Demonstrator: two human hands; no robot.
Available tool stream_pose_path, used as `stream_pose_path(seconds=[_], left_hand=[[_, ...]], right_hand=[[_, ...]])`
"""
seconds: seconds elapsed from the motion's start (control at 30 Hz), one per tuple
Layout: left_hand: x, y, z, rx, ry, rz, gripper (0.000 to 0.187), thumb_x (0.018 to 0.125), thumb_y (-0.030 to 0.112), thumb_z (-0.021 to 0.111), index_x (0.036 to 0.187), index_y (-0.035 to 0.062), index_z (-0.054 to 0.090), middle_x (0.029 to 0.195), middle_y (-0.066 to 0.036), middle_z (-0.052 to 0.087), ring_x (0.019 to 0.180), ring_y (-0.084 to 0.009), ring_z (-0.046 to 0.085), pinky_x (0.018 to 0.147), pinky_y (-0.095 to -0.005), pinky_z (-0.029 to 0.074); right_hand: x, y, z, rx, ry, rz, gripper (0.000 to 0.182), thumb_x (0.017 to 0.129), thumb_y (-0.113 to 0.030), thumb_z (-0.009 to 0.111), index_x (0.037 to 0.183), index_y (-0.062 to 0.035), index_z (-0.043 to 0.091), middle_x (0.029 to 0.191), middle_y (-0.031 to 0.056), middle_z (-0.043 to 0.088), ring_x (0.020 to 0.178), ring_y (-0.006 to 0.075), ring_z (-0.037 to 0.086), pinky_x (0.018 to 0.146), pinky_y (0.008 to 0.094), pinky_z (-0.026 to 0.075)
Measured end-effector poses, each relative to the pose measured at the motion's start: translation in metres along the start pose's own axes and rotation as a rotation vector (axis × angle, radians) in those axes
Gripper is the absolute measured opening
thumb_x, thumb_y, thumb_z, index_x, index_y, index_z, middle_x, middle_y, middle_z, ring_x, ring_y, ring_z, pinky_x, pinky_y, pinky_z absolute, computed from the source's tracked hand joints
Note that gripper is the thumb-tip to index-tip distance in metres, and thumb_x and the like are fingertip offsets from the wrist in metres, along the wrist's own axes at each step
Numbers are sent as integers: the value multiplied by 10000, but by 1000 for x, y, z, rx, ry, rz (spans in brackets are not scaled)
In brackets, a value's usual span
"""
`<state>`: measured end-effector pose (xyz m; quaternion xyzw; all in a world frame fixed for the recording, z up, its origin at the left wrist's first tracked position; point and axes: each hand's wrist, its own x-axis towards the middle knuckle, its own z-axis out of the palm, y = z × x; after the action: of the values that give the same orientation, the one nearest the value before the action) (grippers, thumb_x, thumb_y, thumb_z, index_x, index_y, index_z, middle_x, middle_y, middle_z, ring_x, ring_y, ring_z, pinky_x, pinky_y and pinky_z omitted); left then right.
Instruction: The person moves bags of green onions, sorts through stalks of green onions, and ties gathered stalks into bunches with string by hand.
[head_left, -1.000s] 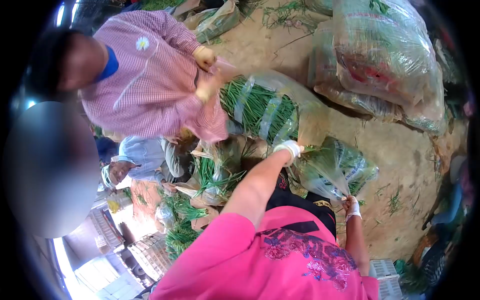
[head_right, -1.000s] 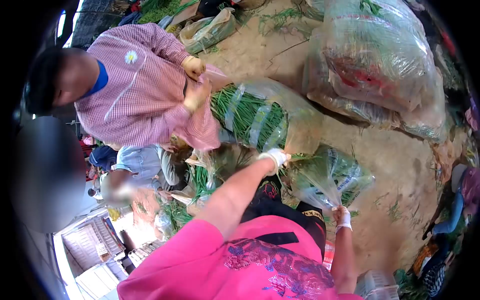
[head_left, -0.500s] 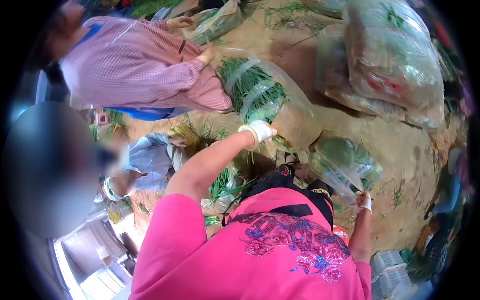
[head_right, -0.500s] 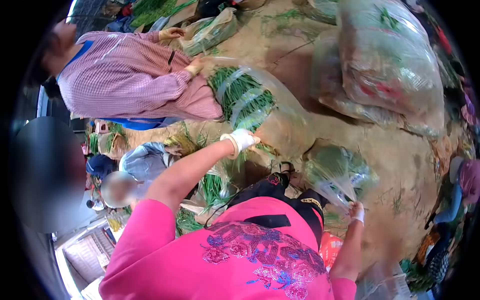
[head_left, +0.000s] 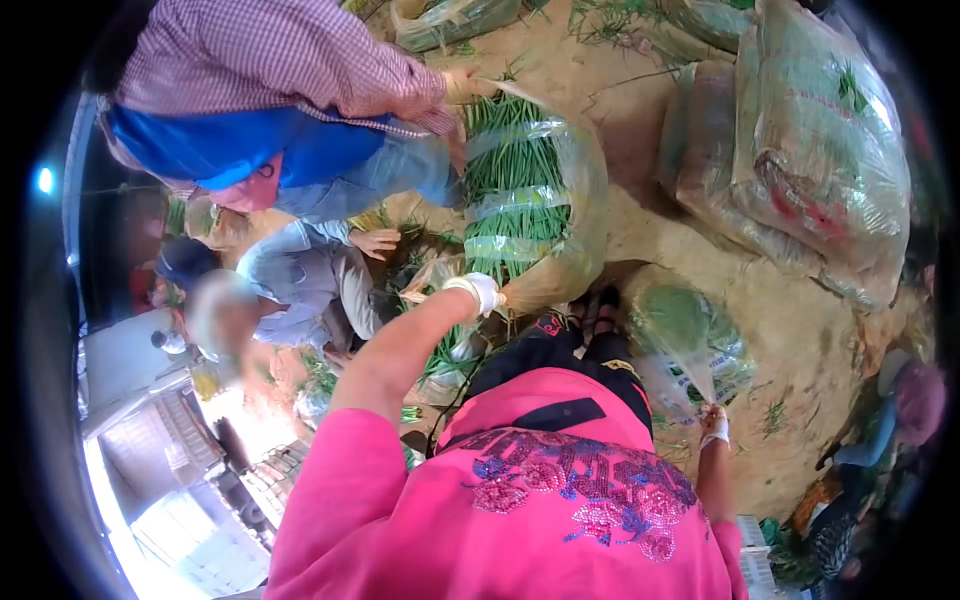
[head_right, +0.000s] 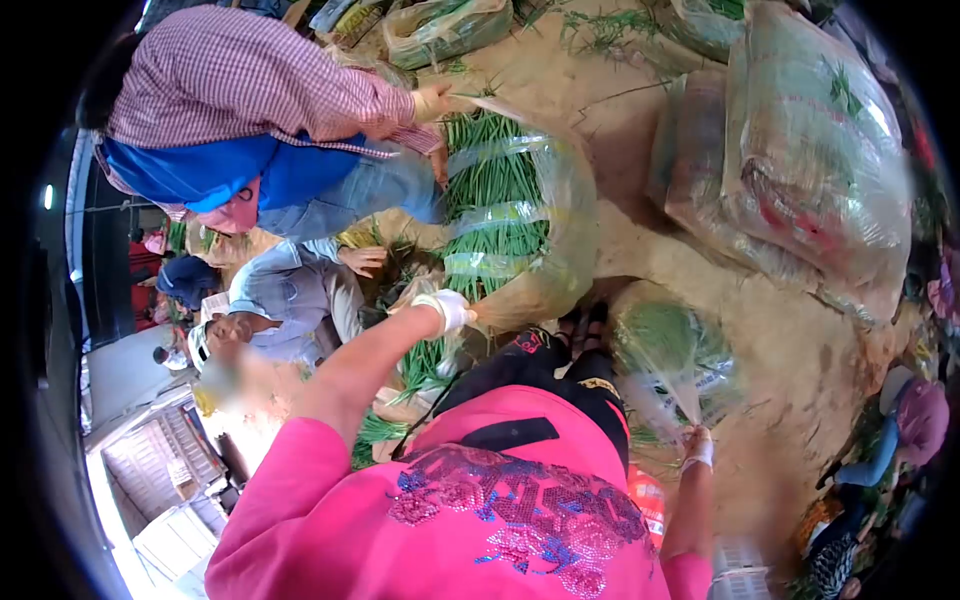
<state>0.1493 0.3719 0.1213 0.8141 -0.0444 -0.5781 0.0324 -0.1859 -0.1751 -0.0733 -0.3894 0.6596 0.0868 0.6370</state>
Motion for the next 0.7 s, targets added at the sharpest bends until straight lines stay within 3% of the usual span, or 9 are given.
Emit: stream_pose_path(seconds=[0.13,0.17,0.2,0.27,0.37,0.47,0.5,0.6,0.7], left_hand=[[-35,-6,-36,-14,33,47,391,855,360,413,785,62,657,829,-133,644,834,-290,606,758,-392,442],[-37,-7,-43,8,42,70,400,860,371,405,783,65,650,824,-129,642,834,-289,603,762,-393,438],[-37,-13,-47,23,53,97,408,866,382,397,781,67,643,819,-125,641,834,-287,600,767,-395,435],[-36,-27,-55,45,44,143,397,863,372,396,790,71,644,815,-112,644,820,-288,602,759,-388,440],[-31,-62,-58,32,55,187,387,850,365,413,778,70,651,802,-99,650,811,-288,605,750,-382,447],[-28,-85,-66,-37,65,215,382,836,350,433,725,76,676,806,-118,649,808,-296,610,747,-385,455],[-22,-94,-66,-29,86,243,386,831,359,438,726,77,679,811,-115,652,807,-295,611,747,-385,455],[-34,-123,-88,-73,88,187,397,835,368,430,731,71,672,768,-109,653,789,-297,611,742,-374,455],[-47,-139,-117,29,170,219,392,844,377,428,800,67,664,863,-145,644,820,-300,605,758,-385,450]], right_hand=[[-15,9,30,-36,-56,67,133,804,-203,499,724,-102,529,556,-40,490,426,54,390,401,198,365],[-24,5,40,-45,-154,112,141,809,-215,497,719,-112,534,524,-53,461,420,49,377,384,205,342],[-42,6,59,0,41,47,155,812,-238,498,720,-119,535,493,-60,412,403,52,353,361,206,306],[-91,-9,86,-32,34,83,193,819,-272,485,693,-133,531,483,-63,376,403,71,348,352,223,285],[-78,-2,78,84,-124,155,255,832,-311,452,655,-140,520,454,-48,325,390,106,337,357,259,285],[-155,-19,148,47,-23,144,299,843,-332,422,626,-146,511,429,-33,290,356,132,297,356,287,280],[-123,-19,135,130,-166,210,321,850,-372,404,653,-144,516,416,-15,284,350,146,298,359,301,298],[-100,-10,142,197,-163,127,323,847,-393,406,683,-144,531,428,-11,312,373,144,329,364,297,311],[-83,-4,153,225,-125,162,313,844,-383,409,712,-138,552,438,-11,334,396,138,346,376,281,326]])
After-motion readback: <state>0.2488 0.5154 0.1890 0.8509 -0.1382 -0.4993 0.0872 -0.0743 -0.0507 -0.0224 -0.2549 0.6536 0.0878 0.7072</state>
